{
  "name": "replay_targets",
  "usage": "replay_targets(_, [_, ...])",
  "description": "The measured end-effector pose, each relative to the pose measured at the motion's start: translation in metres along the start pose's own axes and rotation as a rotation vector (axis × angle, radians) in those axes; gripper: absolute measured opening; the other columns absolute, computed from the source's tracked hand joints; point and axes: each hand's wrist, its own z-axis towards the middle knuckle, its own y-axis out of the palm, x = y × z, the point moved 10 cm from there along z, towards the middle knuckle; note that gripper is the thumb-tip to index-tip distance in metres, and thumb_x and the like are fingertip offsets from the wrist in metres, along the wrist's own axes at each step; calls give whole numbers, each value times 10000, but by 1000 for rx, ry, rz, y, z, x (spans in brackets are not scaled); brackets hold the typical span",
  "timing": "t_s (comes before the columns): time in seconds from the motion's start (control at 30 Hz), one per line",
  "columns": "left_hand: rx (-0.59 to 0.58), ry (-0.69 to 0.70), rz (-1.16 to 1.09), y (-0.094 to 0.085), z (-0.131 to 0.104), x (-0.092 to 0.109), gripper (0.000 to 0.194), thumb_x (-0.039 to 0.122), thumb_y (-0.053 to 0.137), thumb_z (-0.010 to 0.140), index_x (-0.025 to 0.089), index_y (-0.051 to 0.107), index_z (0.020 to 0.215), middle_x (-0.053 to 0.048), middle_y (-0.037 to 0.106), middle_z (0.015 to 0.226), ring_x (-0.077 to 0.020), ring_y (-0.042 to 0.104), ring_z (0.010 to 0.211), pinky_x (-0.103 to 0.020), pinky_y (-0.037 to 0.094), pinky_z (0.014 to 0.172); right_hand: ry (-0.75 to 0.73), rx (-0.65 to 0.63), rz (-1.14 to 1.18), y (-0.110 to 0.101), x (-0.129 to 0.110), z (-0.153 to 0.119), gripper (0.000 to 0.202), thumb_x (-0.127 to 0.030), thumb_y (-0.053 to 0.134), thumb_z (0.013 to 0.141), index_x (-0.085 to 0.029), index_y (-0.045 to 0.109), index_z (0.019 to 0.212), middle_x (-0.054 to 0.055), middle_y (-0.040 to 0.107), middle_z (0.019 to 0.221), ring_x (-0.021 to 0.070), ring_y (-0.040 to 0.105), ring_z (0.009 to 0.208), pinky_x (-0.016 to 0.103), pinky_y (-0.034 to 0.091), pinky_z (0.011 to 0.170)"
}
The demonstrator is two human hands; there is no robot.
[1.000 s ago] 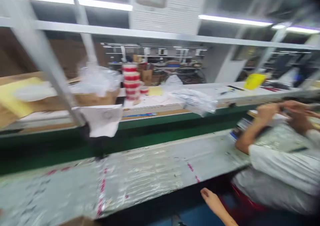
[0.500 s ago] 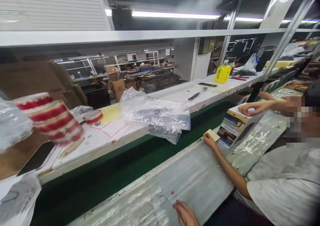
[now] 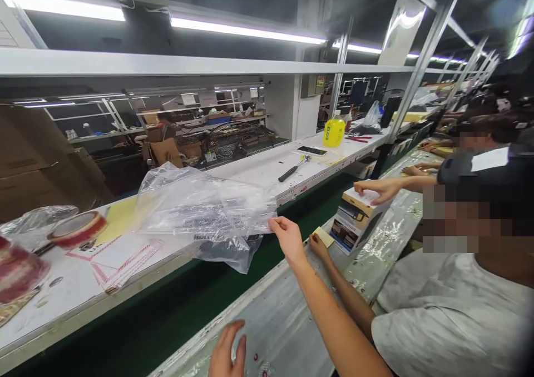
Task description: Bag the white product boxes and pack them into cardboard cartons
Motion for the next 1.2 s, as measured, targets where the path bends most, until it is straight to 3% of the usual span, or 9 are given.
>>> replay_targets(0.13, [-108, -59, -616, 23, 63, 61, 585, 531, 798, 670, 217, 643, 1138, -147, 715, 1168, -327, 674, 1095, -445, 528, 961, -145, 20, -202, -5, -39, -4, 410, -555, 562, 887, -178, 705, 808, 96, 690, 819, 231, 605, 833, 358, 479, 835])
replay_targets(0.23, [-160, -116, -1022, 40, 96, 108, 753, 403, 893, 606, 248, 518, 1241, -137, 702, 1188, -287, 703, 1032, -455, 540, 958, -315, 195, -389, -17, -82, -15, 396, -505, 524, 928, -183, 754, 938, 139, 676, 1021, 271, 585, 988, 400, 442, 932])
replay_targets(0.33, [-320, -101, -1269, 52, 112, 156, 734, 293, 893, 621, 267, 483, 1231, -109, 713, 1148, -284, 701, 1058, -473, 519, 1005, -437, 246, -487, -13, -115, -23, 396, -441, 468, 976, -171, 744, 1065, 123, 706, 993, 242, 643, 916, 357, 488, 851])
replay_targets(0.43, [-349, -67, -1406, 42, 122, 187, 552, 237, 843, 661, 223, 543, 1124, -106, 722, 1092, -276, 700, 1058, -448, 519, 1013, -434, 125, -488, 4, -135, -6, 368, -384, 463, 983, -156, 719, 1117, 85, 734, 891, 218, 684, 847, 323, 506, 809])
replay_targets(0.57, [-224, -99, -1295, 15, 137, 202, 219, 204, 727, 744, 175, 573, 897, -117, 722, 1006, -235, 705, 1017, -381, 535, 984, -402, -104, -592, 35, -172, 51, 324, -235, 454, 958, -151, 699, 1153, 37, 732, 824, 193, 681, 842, 318, 497, 837])
replay_targets(0.73, [-172, -67, -1019, -7, 131, 208, 153, 164, 706, 754, 173, 589, 852, -70, 706, 807, -208, 707, 796, -376, 571, 841, -421, -189, -665, 51, -223, 101, 152, -187, 639, 827, -136, 766, 892, 43, 726, 824, 184, 634, 813, 313, 472, 836])
replay_targets(0.83, [-137, 28, -817, -17, 115, 210, 225, 61, 731, 680, 173, 660, 861, -40, 675, 734, -210, 658, 711, -397, 534, 863, -432, -185, -639, 52, -237, 102, 222, -215, 598, 865, -124, 760, 986, 24, 697, 768, 152, 603, 725, 281, 465, 759])
replay_targets(1.03, [28, 409, -190, -39, 89, 235, 458, 114, 662, 774, 209, 618, 1220, -115, 688, 1045, -295, 642, 970, -430, 446, 978, -497, -36, -575, 44, -258, 85, 232, -208, 543, 888, -133, 751, 957, 19, 702, 822, 156, 603, 805, 293, 447, 829])
replay_targets(1.2, [-50, 239, -489, -27, 98, 218, 471, 111, 742, 732, 216, 596, 1167, -89, 652, 1028, -273, 634, 993, -446, 422, 1027, -489, 102, -527, 33, -283, 71, 162, -268, 693, 790, -133, 668, 705, -9, 620, 680, 135, 558, 689, 278, 437, 739])
